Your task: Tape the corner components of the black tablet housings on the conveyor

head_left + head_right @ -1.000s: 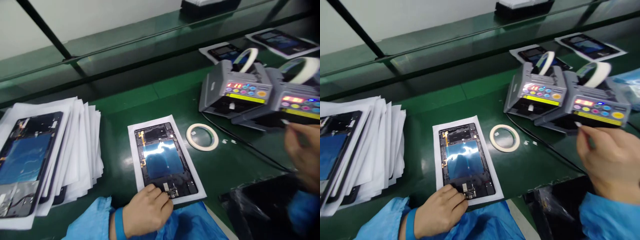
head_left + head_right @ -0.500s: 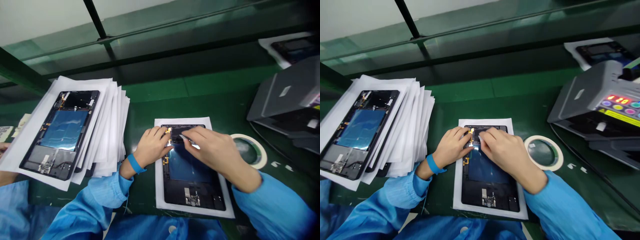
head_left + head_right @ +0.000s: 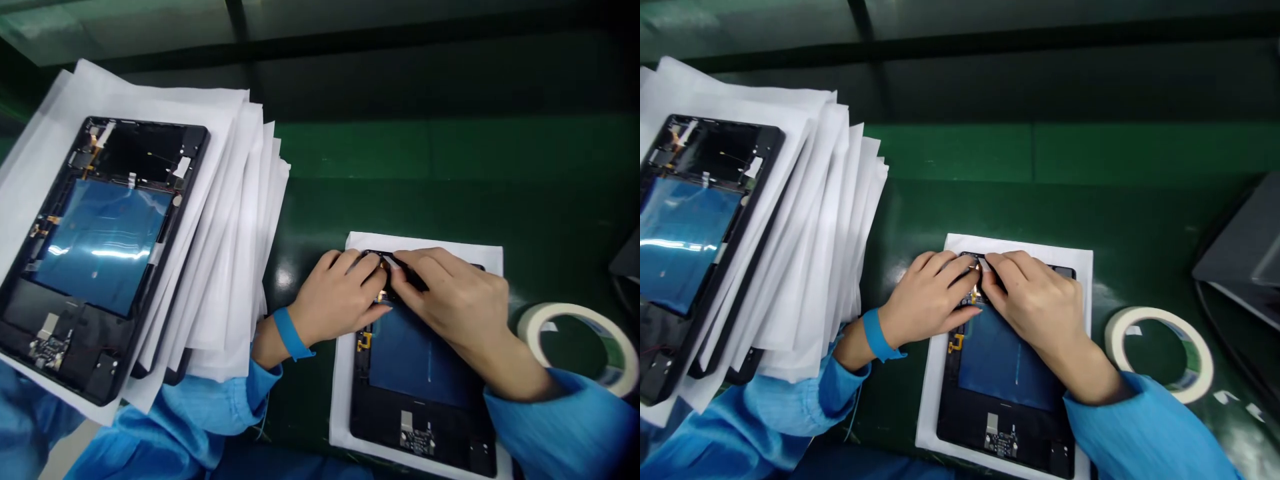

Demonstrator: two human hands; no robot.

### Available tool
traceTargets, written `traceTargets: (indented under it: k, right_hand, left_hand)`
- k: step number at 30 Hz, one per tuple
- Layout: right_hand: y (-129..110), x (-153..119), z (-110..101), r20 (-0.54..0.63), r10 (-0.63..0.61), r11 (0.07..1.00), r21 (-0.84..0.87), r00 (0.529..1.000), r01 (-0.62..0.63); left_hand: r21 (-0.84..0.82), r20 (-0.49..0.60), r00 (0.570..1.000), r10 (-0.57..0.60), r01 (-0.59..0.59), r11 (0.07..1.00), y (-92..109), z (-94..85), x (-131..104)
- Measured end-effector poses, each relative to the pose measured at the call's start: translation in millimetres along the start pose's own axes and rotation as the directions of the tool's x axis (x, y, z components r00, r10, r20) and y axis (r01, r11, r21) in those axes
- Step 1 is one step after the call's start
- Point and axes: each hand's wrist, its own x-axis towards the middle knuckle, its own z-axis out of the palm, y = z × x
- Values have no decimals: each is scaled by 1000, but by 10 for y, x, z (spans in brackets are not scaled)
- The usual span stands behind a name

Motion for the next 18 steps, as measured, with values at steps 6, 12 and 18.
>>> traceTargets:
  k: [6,12,18]
  right_hand:
    - [-7,-1,-1,8,-6,1000,-24,1000,6]
    - [-4,19,-7,-11,-39,998,-46,999,38]
    - [-10,36,-1,-33,-85,993,-85,996,82]
  left_hand:
    - [-15,17,1000,-8,8,1000,14,4,5]
    - [-22,13,1000,-6,6,1000,18,20,6]
    - [-26,-17,1000,-7,6,1000,15,18,9]
